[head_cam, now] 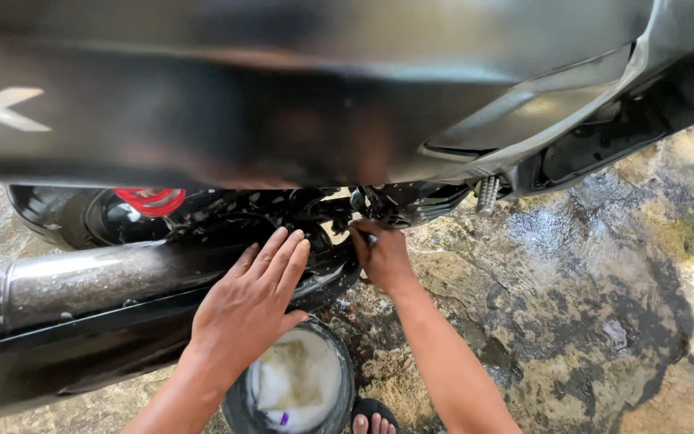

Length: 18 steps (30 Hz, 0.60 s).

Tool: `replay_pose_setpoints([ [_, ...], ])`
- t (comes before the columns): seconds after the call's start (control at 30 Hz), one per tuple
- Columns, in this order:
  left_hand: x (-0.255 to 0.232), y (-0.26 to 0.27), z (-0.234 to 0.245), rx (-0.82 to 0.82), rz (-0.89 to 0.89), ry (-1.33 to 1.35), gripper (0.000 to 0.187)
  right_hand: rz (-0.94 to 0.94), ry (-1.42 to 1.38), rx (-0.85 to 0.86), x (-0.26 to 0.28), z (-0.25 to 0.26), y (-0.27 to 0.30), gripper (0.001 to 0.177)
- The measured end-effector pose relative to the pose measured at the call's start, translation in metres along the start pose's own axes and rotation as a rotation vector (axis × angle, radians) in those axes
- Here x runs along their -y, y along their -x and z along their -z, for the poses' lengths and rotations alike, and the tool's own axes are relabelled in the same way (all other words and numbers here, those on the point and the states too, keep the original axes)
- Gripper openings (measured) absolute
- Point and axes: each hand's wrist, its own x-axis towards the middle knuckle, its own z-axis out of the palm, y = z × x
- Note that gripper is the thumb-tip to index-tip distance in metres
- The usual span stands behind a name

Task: The person scrubs the rear wheel, chain, and exhaust area of a motorcycle using a small brush and soapy water. They then switch to a sponge to wash the rear fender, taillight, and seat, covering the vehicle with soap suds.

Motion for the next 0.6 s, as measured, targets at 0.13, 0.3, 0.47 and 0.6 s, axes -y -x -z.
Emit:
replay_pose_setpoints([
  [0.13,0.000,-0.002,-0.004,-0.001,0.007,0.005,0.113,0.061,-0.182,0.002,0.020,0.013,0.003,0.021],
  [0.3,-0.002,-0.001,-0.002,0.023,-0.007,-0.013,0.114,0.210,-0.058,-0.121,0.001,0.000,0.013,0.014],
  [0.47,-0.002,-0.002,-0.001,0.028,-0.011,0.003,0.114,0.088,-0.058,-0.014,-0.002,0.005,0.011,0.018],
  [0.6,-0.002,-0.004,0.001,0.030,0.005,0.023,0.113,0.123,-0.237,-0.185,0.033,0.036,0.014,0.018],
])
